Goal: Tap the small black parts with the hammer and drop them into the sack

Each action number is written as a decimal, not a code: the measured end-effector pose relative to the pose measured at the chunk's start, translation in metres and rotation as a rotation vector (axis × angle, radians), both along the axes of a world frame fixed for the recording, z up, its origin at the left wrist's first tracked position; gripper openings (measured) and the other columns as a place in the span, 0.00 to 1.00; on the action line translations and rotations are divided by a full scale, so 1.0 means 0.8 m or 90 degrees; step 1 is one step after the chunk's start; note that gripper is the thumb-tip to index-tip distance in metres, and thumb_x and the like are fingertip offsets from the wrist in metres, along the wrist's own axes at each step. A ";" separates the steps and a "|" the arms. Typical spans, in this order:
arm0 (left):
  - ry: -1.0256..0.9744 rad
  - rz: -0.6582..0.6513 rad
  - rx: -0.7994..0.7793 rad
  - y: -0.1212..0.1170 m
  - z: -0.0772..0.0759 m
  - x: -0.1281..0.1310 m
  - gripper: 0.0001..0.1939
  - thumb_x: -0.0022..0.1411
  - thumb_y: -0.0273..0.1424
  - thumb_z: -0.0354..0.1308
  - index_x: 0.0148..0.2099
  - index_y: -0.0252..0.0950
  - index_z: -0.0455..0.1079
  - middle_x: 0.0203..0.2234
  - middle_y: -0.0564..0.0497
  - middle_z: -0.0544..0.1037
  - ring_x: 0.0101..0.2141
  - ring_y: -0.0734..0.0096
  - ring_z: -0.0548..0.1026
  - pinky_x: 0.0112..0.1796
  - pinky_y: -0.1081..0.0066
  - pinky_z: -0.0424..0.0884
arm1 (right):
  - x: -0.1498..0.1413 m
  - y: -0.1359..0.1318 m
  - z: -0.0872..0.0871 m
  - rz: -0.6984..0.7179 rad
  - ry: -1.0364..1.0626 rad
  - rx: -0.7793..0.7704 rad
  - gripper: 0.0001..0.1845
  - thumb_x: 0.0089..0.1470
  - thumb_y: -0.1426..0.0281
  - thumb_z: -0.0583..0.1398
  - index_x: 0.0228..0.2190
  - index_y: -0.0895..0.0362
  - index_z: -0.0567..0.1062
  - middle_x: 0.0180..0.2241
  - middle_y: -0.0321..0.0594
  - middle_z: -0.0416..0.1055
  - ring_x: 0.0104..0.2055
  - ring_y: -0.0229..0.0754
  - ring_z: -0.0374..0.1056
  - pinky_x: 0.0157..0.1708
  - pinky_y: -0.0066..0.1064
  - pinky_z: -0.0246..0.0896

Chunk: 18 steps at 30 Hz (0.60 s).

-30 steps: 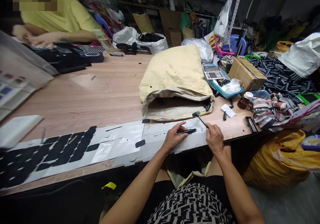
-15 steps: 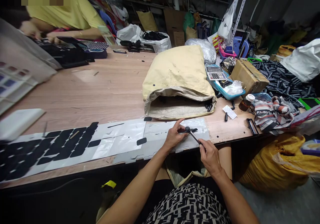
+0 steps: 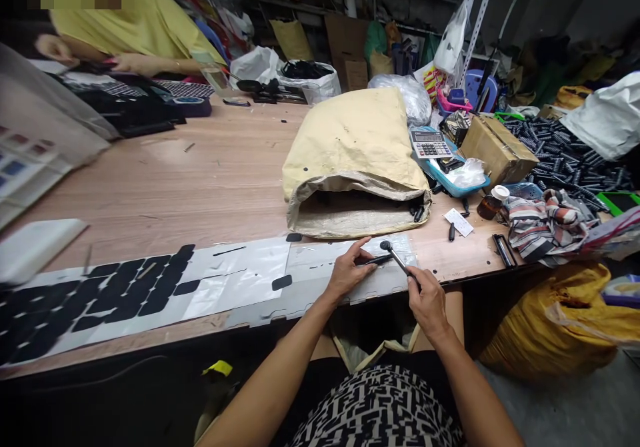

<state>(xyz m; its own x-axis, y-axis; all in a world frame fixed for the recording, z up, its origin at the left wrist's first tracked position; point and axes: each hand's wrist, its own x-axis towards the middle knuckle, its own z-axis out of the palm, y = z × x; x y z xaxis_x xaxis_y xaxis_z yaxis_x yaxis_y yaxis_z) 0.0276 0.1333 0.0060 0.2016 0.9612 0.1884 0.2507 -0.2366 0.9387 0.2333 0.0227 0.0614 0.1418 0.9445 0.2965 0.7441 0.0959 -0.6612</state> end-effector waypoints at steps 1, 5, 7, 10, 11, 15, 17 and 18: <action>0.006 0.000 0.000 0.001 -0.002 0.000 0.36 0.51 0.24 0.65 0.63 0.41 0.66 0.32 0.56 0.79 0.34 0.71 0.77 0.45 0.67 0.74 | 0.005 0.010 -0.001 -0.017 -0.024 0.008 0.17 0.63 0.69 0.54 0.49 0.52 0.78 0.44 0.42 0.77 0.47 0.44 0.73 0.50 0.36 0.67; 0.021 -0.008 0.004 0.002 -0.004 0.000 0.30 0.53 0.25 0.64 0.59 0.41 0.70 0.34 0.54 0.79 0.35 0.69 0.77 0.45 0.66 0.74 | 0.029 0.057 -0.016 -0.098 -0.187 0.032 0.17 0.61 0.71 0.54 0.48 0.53 0.78 0.40 0.43 0.75 0.44 0.45 0.69 0.44 0.34 0.62; 0.024 -0.008 0.005 0.002 -0.004 -0.001 0.27 0.55 0.26 0.63 0.58 0.40 0.71 0.35 0.53 0.80 0.36 0.68 0.78 0.45 0.66 0.74 | 0.036 0.078 -0.026 -0.127 -0.268 0.039 0.17 0.61 0.72 0.55 0.47 0.54 0.79 0.36 0.43 0.73 0.41 0.45 0.66 0.41 0.33 0.59; 0.029 -0.009 0.006 0.002 -0.005 -0.002 0.23 0.57 0.27 0.62 0.56 0.40 0.73 0.36 0.52 0.80 0.37 0.67 0.78 0.46 0.65 0.73 | 0.036 0.095 -0.039 -0.147 -0.363 0.048 0.17 0.60 0.74 0.55 0.46 0.54 0.79 0.34 0.43 0.71 0.37 0.44 0.62 0.37 0.33 0.53; 0.031 -0.010 0.008 0.002 -0.006 -0.002 0.22 0.58 0.28 0.62 0.55 0.40 0.74 0.36 0.51 0.80 0.37 0.67 0.77 0.46 0.65 0.73 | 0.035 0.096 -0.042 -0.151 -0.384 0.052 0.17 0.60 0.74 0.55 0.46 0.54 0.79 0.34 0.43 0.70 0.37 0.44 0.61 0.37 0.33 0.52; 0.034 -0.018 0.010 0.003 -0.009 -0.004 0.19 0.61 0.31 0.59 0.54 0.40 0.75 0.35 0.50 0.79 0.38 0.66 0.77 0.47 0.64 0.72 | 0.029 0.094 -0.046 -0.160 -0.415 0.060 0.16 0.61 0.73 0.55 0.48 0.53 0.77 0.35 0.43 0.68 0.38 0.45 0.58 0.36 0.34 0.48; 0.037 -0.018 0.008 0.003 -0.007 -0.006 0.18 0.62 0.33 0.57 0.54 0.40 0.75 0.35 0.50 0.79 0.38 0.66 0.76 0.46 0.64 0.72 | 0.028 0.093 -0.045 -0.159 -0.413 0.053 0.16 0.61 0.73 0.55 0.48 0.53 0.76 0.36 0.43 0.68 0.38 0.45 0.57 0.36 0.34 0.47; 0.039 -0.018 0.007 0.003 -0.005 -0.006 0.18 0.63 0.33 0.57 0.54 0.40 0.76 0.35 0.50 0.78 0.38 0.66 0.76 0.46 0.64 0.72 | 0.029 0.093 -0.045 -0.159 -0.413 0.049 0.16 0.61 0.72 0.55 0.48 0.53 0.76 0.36 0.43 0.67 0.38 0.45 0.57 0.36 0.34 0.47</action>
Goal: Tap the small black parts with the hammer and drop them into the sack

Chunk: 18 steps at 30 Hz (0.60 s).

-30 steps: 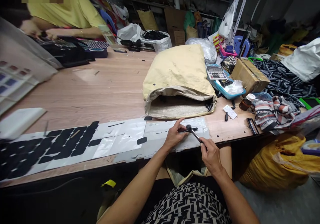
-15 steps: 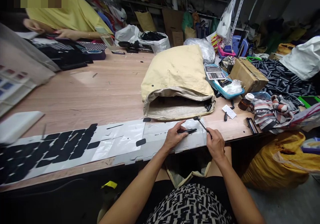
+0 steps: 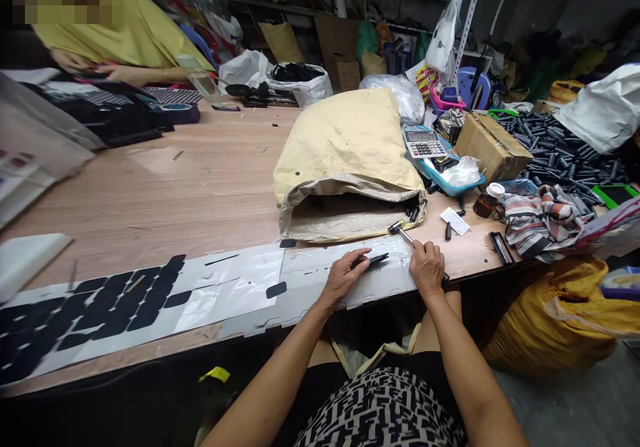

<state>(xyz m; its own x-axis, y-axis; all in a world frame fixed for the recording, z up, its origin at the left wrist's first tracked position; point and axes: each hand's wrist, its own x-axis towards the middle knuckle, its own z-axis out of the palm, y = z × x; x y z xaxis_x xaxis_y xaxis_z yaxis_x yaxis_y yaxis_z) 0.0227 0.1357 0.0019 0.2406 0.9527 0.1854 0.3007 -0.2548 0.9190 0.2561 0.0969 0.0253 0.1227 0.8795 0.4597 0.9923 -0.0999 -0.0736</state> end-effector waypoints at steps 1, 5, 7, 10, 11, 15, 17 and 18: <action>0.002 -0.003 -0.001 -0.001 0.003 -0.001 0.17 0.63 0.34 0.57 0.53 0.39 0.76 0.35 0.50 0.78 0.37 0.66 0.76 0.45 0.64 0.72 | 0.000 0.000 0.000 -0.002 0.000 -0.003 0.16 0.60 0.72 0.55 0.48 0.53 0.75 0.36 0.43 0.67 0.38 0.45 0.57 0.36 0.34 0.47; -0.001 -0.074 0.022 -0.025 0.018 -0.005 0.16 0.64 0.35 0.58 0.51 0.39 0.76 0.35 0.49 0.78 0.36 0.66 0.75 0.42 0.64 0.72 | -0.001 -0.001 0.002 -0.015 -0.001 -0.014 0.16 0.60 0.72 0.55 0.48 0.53 0.75 0.37 0.43 0.67 0.40 0.46 0.57 0.37 0.34 0.47; 0.003 -0.144 0.061 -0.049 0.021 -0.008 0.14 0.65 0.35 0.58 0.51 0.40 0.76 0.35 0.48 0.79 0.38 0.65 0.75 0.42 0.64 0.72 | -0.003 -0.002 0.003 -0.014 0.003 -0.018 0.15 0.60 0.72 0.55 0.48 0.53 0.75 0.37 0.43 0.68 0.40 0.46 0.57 0.37 0.34 0.48; 0.065 -0.234 0.153 -0.089 0.019 -0.011 0.11 0.67 0.33 0.58 0.50 0.41 0.77 0.35 0.48 0.80 0.39 0.63 0.73 0.43 0.61 0.69 | -0.005 -0.004 0.004 -0.013 0.008 -0.026 0.15 0.60 0.72 0.56 0.48 0.53 0.74 0.37 0.43 0.67 0.41 0.46 0.57 0.38 0.34 0.48; 0.098 -0.251 0.186 -0.101 0.018 -0.012 0.10 0.67 0.32 0.58 0.49 0.41 0.77 0.34 0.48 0.81 0.39 0.62 0.72 0.43 0.59 0.69 | -0.005 -0.004 0.004 -0.013 0.009 -0.030 0.15 0.60 0.72 0.55 0.48 0.53 0.74 0.37 0.43 0.67 0.41 0.47 0.57 0.38 0.34 0.48; 0.189 -0.273 0.280 -0.126 0.018 -0.009 0.09 0.65 0.26 0.57 0.45 0.41 0.77 0.36 0.49 0.81 0.40 0.61 0.71 0.46 0.57 0.66 | -0.006 -0.004 0.002 -0.020 0.006 -0.036 0.16 0.61 0.72 0.55 0.49 0.53 0.74 0.37 0.43 0.67 0.40 0.46 0.57 0.38 0.34 0.48; 0.183 -0.260 0.300 -0.121 0.022 -0.006 0.09 0.65 0.26 0.58 0.45 0.41 0.76 0.37 0.49 0.81 0.39 0.62 0.72 0.45 0.58 0.67 | -0.006 -0.005 0.001 -0.025 0.003 -0.035 0.16 0.61 0.72 0.55 0.49 0.53 0.74 0.38 0.43 0.67 0.41 0.46 0.57 0.38 0.34 0.48; 0.169 -0.242 0.303 -0.114 0.025 -0.004 0.08 0.65 0.27 0.59 0.45 0.40 0.76 0.37 0.49 0.81 0.39 0.62 0.72 0.45 0.59 0.67 | -0.006 -0.005 0.001 -0.025 0.002 -0.034 0.16 0.61 0.72 0.55 0.49 0.53 0.74 0.37 0.43 0.67 0.41 0.46 0.57 0.38 0.34 0.48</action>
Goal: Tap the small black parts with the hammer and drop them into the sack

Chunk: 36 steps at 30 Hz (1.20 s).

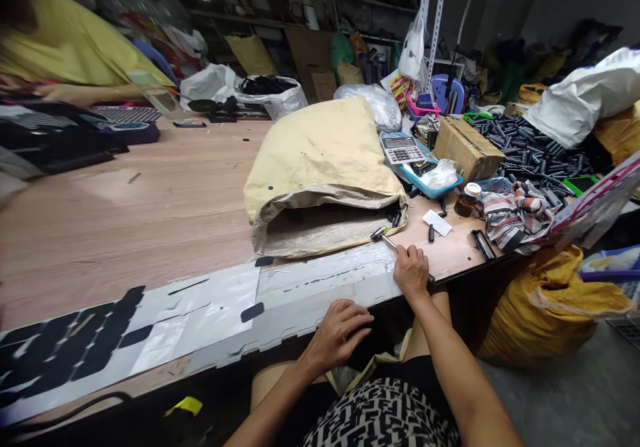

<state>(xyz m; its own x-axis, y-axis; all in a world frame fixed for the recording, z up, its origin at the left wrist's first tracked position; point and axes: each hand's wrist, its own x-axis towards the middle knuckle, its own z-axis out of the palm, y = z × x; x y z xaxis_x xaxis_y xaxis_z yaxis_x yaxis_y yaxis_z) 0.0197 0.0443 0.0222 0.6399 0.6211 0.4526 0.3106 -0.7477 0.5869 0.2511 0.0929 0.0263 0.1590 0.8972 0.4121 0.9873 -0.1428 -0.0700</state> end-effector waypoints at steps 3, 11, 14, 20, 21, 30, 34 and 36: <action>-0.074 0.096 -0.022 0.040 0.016 0.010 0.07 0.65 0.31 0.59 0.44 0.40 0.77 0.35 0.49 0.81 0.37 0.63 0.74 0.42 0.61 0.69 | 0.000 -0.002 -0.001 0.014 -0.004 0.003 0.16 0.60 0.72 0.55 0.48 0.53 0.75 0.37 0.43 0.67 0.40 0.46 0.57 0.38 0.34 0.48; -0.003 0.299 -0.153 0.208 0.067 0.106 0.11 0.62 0.34 0.58 0.41 0.39 0.80 0.34 0.48 0.83 0.37 0.61 0.76 0.41 0.65 0.70 | 0.002 -0.005 -0.003 0.065 0.011 0.013 0.14 0.59 0.71 0.56 0.45 0.52 0.78 0.35 0.43 0.67 0.39 0.46 0.58 0.38 0.34 0.49; 0.097 0.314 -0.199 0.246 0.067 0.154 0.11 0.60 0.33 0.57 0.39 0.39 0.81 0.35 0.46 0.84 0.40 0.60 0.78 0.40 0.67 0.69 | 0.001 -0.004 -0.003 0.067 0.018 0.020 0.14 0.59 0.72 0.57 0.44 0.52 0.78 0.34 0.43 0.68 0.39 0.46 0.58 0.37 0.34 0.49; 0.231 0.348 -0.254 0.266 0.047 0.205 0.13 0.54 0.31 0.61 0.42 0.37 0.80 0.41 0.38 0.82 0.43 0.50 0.79 0.38 0.64 0.69 | 0.000 -0.004 -0.005 0.061 0.023 0.024 0.15 0.58 0.72 0.56 0.45 0.51 0.78 0.34 0.42 0.68 0.39 0.46 0.59 0.37 0.35 0.48; 0.227 0.352 -0.258 0.267 0.045 0.206 0.13 0.54 0.30 0.61 0.43 0.37 0.80 0.41 0.38 0.82 0.43 0.50 0.79 0.38 0.64 0.70 | 0.000 -0.004 -0.005 0.060 0.022 0.021 0.15 0.59 0.72 0.56 0.45 0.51 0.78 0.34 0.42 0.68 0.39 0.46 0.59 0.37 0.35 0.48; -0.123 0.274 -0.359 0.249 0.047 0.110 0.17 0.50 0.34 0.66 0.43 0.35 0.78 0.30 0.49 0.82 0.33 0.66 0.78 0.38 0.69 0.72 | -0.002 -0.006 0.000 0.054 0.021 0.014 0.14 0.57 0.72 0.58 0.44 0.51 0.77 0.34 0.42 0.68 0.39 0.46 0.58 0.37 0.34 0.48; -0.268 0.200 -0.466 0.199 0.032 0.039 0.23 0.51 0.44 0.68 0.44 0.33 0.77 0.31 0.47 0.82 0.34 0.64 0.79 0.37 0.67 0.75 | 0.000 -0.004 -0.002 0.058 0.026 0.012 0.16 0.57 0.72 0.57 0.46 0.52 0.77 0.35 0.43 0.67 0.40 0.46 0.58 0.37 0.34 0.49; -0.261 0.208 -0.485 0.172 0.020 0.012 0.23 0.50 0.44 0.69 0.43 0.34 0.78 0.32 0.47 0.82 0.35 0.63 0.79 0.39 0.66 0.75 | 0.002 -0.003 -0.003 0.060 0.025 0.008 0.16 0.57 0.72 0.57 0.47 0.52 0.77 0.35 0.43 0.67 0.40 0.46 0.58 0.38 0.34 0.50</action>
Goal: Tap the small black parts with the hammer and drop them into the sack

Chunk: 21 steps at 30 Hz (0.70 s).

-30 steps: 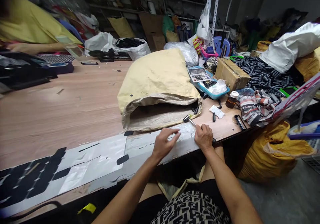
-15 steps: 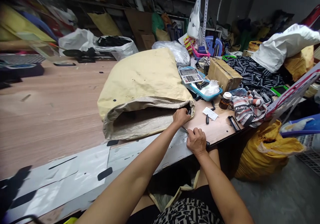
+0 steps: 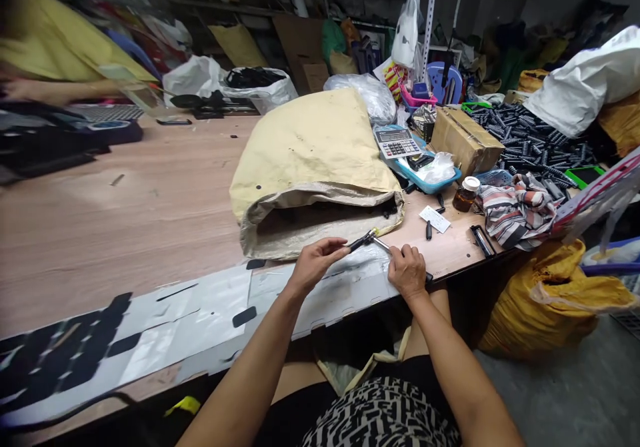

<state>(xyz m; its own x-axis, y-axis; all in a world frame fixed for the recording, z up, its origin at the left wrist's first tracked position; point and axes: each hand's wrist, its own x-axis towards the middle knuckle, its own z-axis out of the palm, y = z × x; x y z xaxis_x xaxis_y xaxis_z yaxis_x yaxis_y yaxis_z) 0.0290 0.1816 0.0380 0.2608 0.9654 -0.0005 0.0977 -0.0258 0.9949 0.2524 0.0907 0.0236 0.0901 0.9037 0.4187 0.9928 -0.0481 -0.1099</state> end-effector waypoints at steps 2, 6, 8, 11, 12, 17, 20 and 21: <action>0.038 0.001 0.001 -0.023 -0.013 -0.018 0.22 0.50 0.43 0.70 0.44 0.35 0.77 0.32 0.48 0.82 0.35 0.63 0.80 0.40 0.64 0.76 | 0.001 0.001 0.000 -0.001 -0.005 -0.004 0.16 0.58 0.72 0.57 0.46 0.52 0.77 0.35 0.43 0.67 0.40 0.46 0.58 0.38 0.34 0.50; 0.121 0.008 0.075 -0.051 -0.033 -0.030 0.16 0.53 0.37 0.66 0.45 0.39 0.77 0.37 0.49 0.82 0.38 0.62 0.80 0.47 0.59 0.75 | 0.002 0.003 0.004 -0.005 -0.010 -0.002 0.15 0.58 0.72 0.56 0.45 0.53 0.77 0.35 0.43 0.67 0.40 0.46 0.58 0.38 0.34 0.49; 0.157 0.011 0.129 -0.056 -0.036 -0.029 0.16 0.55 0.33 0.64 0.47 0.40 0.77 0.40 0.48 0.81 0.41 0.61 0.79 0.51 0.57 0.74 | 0.003 0.003 0.005 -0.003 -0.011 0.000 0.14 0.58 0.72 0.56 0.45 0.53 0.77 0.35 0.43 0.67 0.39 0.46 0.58 0.38 0.33 0.49; 0.193 0.007 0.179 -0.059 -0.035 -0.026 0.21 0.55 0.30 0.64 0.52 0.42 0.75 0.40 0.49 0.81 0.44 0.60 0.77 0.51 0.56 0.73 | 0.003 0.003 0.006 0.002 -0.011 0.000 0.15 0.58 0.72 0.56 0.46 0.53 0.76 0.36 0.43 0.67 0.39 0.46 0.57 0.38 0.33 0.50; 0.199 0.006 0.186 -0.059 -0.034 -0.024 0.23 0.54 0.30 0.65 0.54 0.42 0.74 0.39 0.49 0.81 0.44 0.59 0.76 0.51 0.56 0.73 | 0.003 0.003 0.006 0.002 -0.012 -0.001 0.16 0.58 0.72 0.56 0.46 0.53 0.76 0.36 0.43 0.67 0.39 0.46 0.57 0.38 0.33 0.50; 0.187 0.016 0.166 -0.054 -0.034 -0.010 0.25 0.52 0.27 0.65 0.55 0.42 0.73 0.37 0.51 0.81 0.43 0.61 0.76 0.50 0.58 0.73 | 0.004 0.004 0.006 0.000 -0.009 0.009 0.14 0.59 0.72 0.56 0.45 0.53 0.77 0.35 0.42 0.67 0.39 0.45 0.58 0.38 0.33 0.50; 0.177 0.037 0.136 -0.049 -0.035 -0.003 0.27 0.52 0.26 0.65 0.55 0.43 0.73 0.37 0.52 0.81 0.41 0.62 0.77 0.50 0.59 0.72 | 0.005 0.004 0.005 0.001 0.001 0.015 0.13 0.61 0.71 0.56 0.45 0.53 0.77 0.35 0.42 0.69 0.38 0.45 0.59 0.38 0.33 0.50; 0.176 0.038 0.134 -0.049 -0.035 -0.002 0.27 0.52 0.26 0.65 0.56 0.43 0.72 0.38 0.52 0.81 0.42 0.62 0.77 0.50 0.60 0.72 | 0.006 0.005 0.005 0.001 0.003 0.015 0.13 0.61 0.71 0.56 0.46 0.53 0.77 0.35 0.42 0.69 0.38 0.45 0.59 0.38 0.33 0.51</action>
